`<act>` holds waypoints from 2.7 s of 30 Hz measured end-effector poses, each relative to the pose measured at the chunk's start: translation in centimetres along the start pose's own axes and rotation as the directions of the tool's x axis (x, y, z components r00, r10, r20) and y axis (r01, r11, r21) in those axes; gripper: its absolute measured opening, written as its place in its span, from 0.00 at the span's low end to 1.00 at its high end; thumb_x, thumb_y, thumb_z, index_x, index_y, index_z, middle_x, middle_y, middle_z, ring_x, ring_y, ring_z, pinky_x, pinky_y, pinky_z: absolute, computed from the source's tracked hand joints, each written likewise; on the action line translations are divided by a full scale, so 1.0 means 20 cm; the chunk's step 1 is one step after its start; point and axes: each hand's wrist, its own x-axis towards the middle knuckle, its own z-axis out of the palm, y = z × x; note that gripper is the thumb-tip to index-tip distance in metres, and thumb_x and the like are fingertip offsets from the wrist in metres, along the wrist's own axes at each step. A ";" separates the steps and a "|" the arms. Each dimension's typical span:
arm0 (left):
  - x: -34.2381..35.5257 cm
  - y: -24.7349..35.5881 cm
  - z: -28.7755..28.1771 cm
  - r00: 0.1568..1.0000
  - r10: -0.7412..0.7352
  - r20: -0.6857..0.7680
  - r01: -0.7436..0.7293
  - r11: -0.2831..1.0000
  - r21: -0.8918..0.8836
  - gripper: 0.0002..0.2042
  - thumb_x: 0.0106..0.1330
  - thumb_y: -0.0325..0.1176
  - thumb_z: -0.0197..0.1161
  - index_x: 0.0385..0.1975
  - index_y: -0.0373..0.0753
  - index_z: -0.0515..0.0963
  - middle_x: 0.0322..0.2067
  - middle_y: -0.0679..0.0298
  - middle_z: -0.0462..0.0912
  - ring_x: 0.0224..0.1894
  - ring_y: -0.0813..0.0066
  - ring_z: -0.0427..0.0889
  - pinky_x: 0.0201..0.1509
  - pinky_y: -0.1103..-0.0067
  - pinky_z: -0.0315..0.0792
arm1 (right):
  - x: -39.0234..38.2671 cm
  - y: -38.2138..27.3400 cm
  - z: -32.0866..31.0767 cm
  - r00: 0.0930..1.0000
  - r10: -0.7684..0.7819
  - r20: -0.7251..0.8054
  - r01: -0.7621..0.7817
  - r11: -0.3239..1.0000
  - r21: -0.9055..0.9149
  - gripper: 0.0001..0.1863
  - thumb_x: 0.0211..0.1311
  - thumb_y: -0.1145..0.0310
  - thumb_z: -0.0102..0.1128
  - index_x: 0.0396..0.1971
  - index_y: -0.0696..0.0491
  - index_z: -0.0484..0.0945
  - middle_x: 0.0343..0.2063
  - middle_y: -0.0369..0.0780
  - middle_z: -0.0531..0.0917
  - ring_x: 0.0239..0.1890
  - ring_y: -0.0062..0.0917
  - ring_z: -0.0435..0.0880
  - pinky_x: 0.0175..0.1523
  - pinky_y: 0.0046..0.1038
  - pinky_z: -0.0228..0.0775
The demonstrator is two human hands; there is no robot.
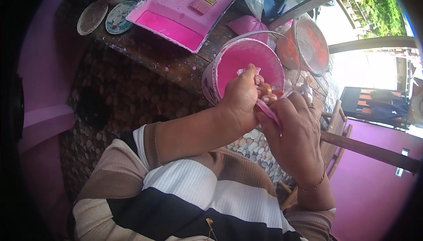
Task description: The person mixes pink paint in a bucket by hand and using a paint brush, then dips a pink cloth bundle into the bucket to coat it.
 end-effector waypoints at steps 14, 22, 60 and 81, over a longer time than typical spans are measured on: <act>-0.03 0.01 0.02 1.000 0.001 0.005 -0.002 0.978 0.209 0.17 0.66 0.52 0.53 0.31 0.44 0.65 0.20 0.70 0.64 0.22 0.85 0.65 0.22 0.84 0.63 | -0.03 0.05 0.01 0.975 0.023 -0.220 0.026 0.976 0.217 0.03 0.56 0.75 0.52 0.29 0.58 0.73 0.21 0.44 0.75 0.23 0.38 0.74 0.30 0.34 0.64; -0.07 0.01 0.04 0.951 0.062 0.302 -0.194 0.882 0.429 0.20 0.63 0.52 0.58 0.42 0.41 0.74 0.35 0.69 0.76 0.37 0.84 0.76 0.35 0.84 0.71 | 0.19 0.15 0.19 0.968 -0.035 -0.249 0.037 0.999 0.002 0.10 0.54 0.74 0.55 0.37 0.54 0.73 0.29 0.44 0.76 0.32 0.41 0.77 0.36 0.38 0.66; -0.18 0.15 0.06 0.991 -0.054 -0.123 0.084 0.963 0.255 0.06 0.64 0.28 0.53 0.37 0.33 0.68 0.31 0.61 0.73 0.23 0.80 0.70 0.24 0.85 0.66 | 0.25 0.32 0.24 0.989 -0.145 0.008 0.138 0.923 -0.359 0.02 0.39 0.76 0.59 0.17 0.56 0.80 0.32 0.43 0.76 0.45 0.34 0.73 0.49 0.32 0.66; -0.13 0.13 0.02 0.947 -0.309 -0.090 0.321 0.887 0.332 0.13 0.69 0.45 0.49 0.23 0.49 0.64 0.13 0.76 0.56 0.10 0.86 0.49 0.11 0.87 0.43 | 0.34 0.36 0.29 0.955 -0.271 0.118 0.295 0.853 -0.429 0.06 0.44 0.67 0.61 0.16 0.51 0.81 0.20 0.38 0.81 0.31 0.28 0.81 0.35 0.29 0.69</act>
